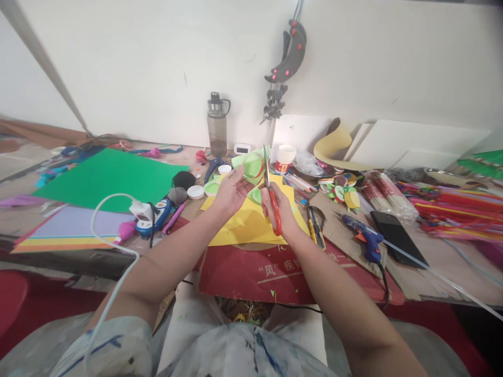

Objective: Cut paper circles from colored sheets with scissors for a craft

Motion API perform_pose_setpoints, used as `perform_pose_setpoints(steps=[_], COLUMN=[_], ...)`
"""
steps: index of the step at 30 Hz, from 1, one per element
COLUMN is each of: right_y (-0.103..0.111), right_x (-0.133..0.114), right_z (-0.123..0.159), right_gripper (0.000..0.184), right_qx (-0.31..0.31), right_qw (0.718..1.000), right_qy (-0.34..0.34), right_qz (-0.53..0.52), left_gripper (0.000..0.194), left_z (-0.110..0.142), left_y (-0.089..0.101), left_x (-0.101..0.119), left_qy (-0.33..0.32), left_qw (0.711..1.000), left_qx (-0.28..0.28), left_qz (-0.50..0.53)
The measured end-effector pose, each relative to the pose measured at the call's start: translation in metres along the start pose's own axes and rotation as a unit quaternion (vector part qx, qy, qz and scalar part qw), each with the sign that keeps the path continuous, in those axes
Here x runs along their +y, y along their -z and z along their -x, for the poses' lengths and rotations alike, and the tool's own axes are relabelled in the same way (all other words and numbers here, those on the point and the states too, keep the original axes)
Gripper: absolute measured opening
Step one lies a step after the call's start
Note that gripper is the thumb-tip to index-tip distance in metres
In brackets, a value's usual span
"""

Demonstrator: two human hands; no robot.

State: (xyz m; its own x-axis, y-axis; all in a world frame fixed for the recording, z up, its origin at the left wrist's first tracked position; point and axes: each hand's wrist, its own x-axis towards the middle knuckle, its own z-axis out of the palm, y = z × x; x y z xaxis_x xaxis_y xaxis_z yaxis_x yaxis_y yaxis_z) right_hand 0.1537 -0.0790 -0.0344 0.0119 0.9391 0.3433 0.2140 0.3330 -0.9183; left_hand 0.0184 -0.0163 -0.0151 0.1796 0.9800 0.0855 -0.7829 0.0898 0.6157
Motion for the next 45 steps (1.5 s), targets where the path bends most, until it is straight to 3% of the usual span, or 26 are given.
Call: perform_pose_setpoints(steps=[5, 21, 31, 45], right_y=[0.001, -0.001, -0.002, -0.001], right_x=[0.001, 0.016, 0.01, 0.0], right_z=[-0.001, -0.001, 0.001, 0.003], right_gripper=[0.059, 0.057, 0.058, 0.061], right_qx=[-0.001, 0.01, 0.003, -0.002], right_qw=[1.0, 0.999, 0.999, 0.997], right_qy=[0.014, -0.035, -0.039, -0.027], right_qz=[-0.001, -0.009, 0.001, 0.073], left_gripper=[0.015, 0.01, 0.02, 0.01], left_z=[-0.001, -0.004, -0.004, -0.005], left_y=[0.001, 0.005, 0.0, -0.001], left_x=[0.001, 0.001, 0.005, 0.01], left_qy=[0.002, 0.006, 0.004, -0.013], left_qw=[1.0, 1.0, 0.999, 0.997], left_qx=[-0.003, 0.018, 0.031, 0.079], left_qz=[0.002, -0.022, -0.015, -0.02])
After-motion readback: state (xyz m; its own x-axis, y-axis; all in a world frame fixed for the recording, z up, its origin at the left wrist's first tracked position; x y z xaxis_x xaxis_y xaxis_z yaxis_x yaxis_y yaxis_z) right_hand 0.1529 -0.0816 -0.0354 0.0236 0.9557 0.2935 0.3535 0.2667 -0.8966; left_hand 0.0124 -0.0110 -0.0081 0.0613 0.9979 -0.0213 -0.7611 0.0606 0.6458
